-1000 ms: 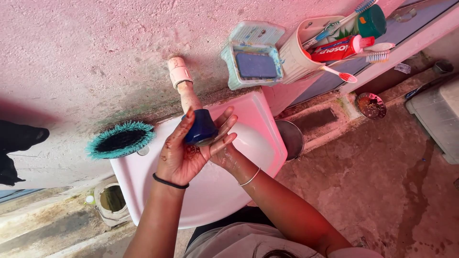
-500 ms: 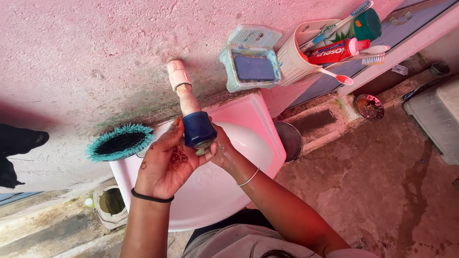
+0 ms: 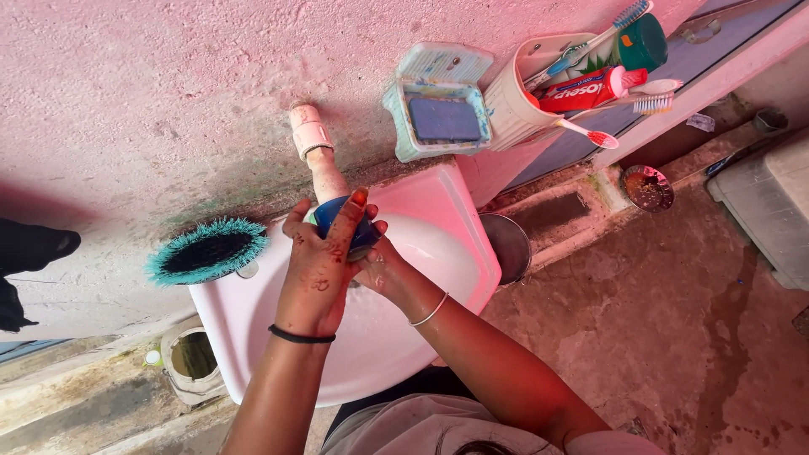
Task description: Cleaning a bathroom sink and water tap with a green cloth.
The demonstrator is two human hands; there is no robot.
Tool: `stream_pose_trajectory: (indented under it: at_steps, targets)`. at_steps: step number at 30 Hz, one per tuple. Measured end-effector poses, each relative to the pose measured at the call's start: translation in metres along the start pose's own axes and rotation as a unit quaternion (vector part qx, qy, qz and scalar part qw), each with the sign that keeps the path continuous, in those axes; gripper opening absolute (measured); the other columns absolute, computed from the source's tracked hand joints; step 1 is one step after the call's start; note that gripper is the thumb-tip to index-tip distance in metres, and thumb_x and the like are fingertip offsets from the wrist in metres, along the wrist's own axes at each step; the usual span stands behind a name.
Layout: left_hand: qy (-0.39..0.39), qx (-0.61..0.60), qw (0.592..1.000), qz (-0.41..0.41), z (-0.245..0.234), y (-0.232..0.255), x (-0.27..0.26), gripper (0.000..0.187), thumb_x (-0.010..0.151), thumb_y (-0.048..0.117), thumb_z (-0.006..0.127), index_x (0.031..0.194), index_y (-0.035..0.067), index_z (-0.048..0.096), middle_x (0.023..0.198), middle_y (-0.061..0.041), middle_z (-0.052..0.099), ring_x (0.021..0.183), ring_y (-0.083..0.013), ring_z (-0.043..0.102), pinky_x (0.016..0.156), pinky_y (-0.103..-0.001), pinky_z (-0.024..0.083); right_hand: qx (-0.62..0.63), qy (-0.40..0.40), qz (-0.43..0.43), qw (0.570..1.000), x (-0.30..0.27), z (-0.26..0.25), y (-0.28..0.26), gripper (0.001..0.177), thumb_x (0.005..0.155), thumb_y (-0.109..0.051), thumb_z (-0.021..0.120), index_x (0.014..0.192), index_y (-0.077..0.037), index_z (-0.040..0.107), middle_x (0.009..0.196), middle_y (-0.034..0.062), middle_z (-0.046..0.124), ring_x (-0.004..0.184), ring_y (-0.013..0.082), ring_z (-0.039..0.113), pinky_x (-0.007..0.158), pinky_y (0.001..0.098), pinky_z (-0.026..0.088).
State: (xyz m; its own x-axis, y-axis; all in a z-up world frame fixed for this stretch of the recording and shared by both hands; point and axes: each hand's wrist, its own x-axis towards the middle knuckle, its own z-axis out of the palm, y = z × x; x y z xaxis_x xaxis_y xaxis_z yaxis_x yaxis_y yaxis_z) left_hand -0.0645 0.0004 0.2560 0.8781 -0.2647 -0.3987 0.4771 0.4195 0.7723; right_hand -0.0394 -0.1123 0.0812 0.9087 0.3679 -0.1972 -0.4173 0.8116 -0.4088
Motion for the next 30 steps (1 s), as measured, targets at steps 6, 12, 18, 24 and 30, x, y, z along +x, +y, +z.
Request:
stream_pose_trajectory:
  at_steps: [6,12,18,24,30]
  targets:
    - [-0.014,0.059,0.996,0.066,-0.004,-0.003,-0.001,0.07,0.099,0.036,0.061,0.145,0.007,0.016,0.109,-0.018,0.07,0.095,-0.0256,0.072,0.083,-0.038,0.059,0.032,-0.018,-0.063,0.997,0.005,-0.031,0.001,0.042,0.107,-0.04,0.062,0.132,-0.005,0.06,0.122,0.0104,0.07,0.105,0.019,0.07,0.079,0.0278,0.06]
    - [-0.213,-0.322,0.921,-0.057,-0.015,-0.007,0.002,0.057,0.096,0.042,0.061,0.13,-0.003,0.053,0.134,-0.017,0.058,0.123,-0.0326,0.061,0.098,-0.052,0.059,0.075,-0.015,-0.073,0.994,-0.001,-0.032,-0.009,0.053,0.085,-0.042,0.084,0.122,-0.011,0.063,0.117,0.0075,0.069,0.105,0.0206,0.07,0.087,0.0338,0.061]
    - [-0.311,-0.505,0.793,-0.14,-0.014,-0.022,0.017,0.04,0.11,0.023,0.061,0.138,-0.005,0.053,0.121,-0.015,0.06,0.111,-0.0279,0.061,0.093,-0.038,0.059,0.023,-0.018,-0.089,0.996,-0.005,-0.023,-0.011,0.043,0.09,-0.032,0.079,0.121,-0.009,0.062,0.109,0.0066,0.068,0.098,0.0192,0.07,0.083,0.0342,0.06]
    - [-0.161,-0.257,0.951,-0.054,-0.014,-0.013,0.011,0.027,0.108,0.024,0.06,0.125,0.003,0.055,0.106,-0.013,0.065,0.095,-0.0223,0.066,0.076,-0.031,0.057,0.038,-0.034,-0.082,0.995,-0.009,-0.025,-0.008,0.029,0.098,-0.022,0.068,0.12,-0.005,0.06,0.103,0.0074,0.069,0.091,0.0185,0.071,0.078,0.034,0.061]
    - [0.034,0.06,0.98,0.184,-0.051,-0.032,0.036,0.048,0.112,0.052,0.046,0.145,0.018,0.054,0.087,-0.009,0.043,0.073,-0.0134,0.044,0.068,-0.025,0.039,0.018,-0.01,-0.093,0.995,-0.009,-0.004,-0.018,0.017,0.105,-0.011,0.056,0.119,-0.001,0.058,0.096,0.0083,0.069,0.083,0.0178,0.072,0.074,0.0339,0.062]
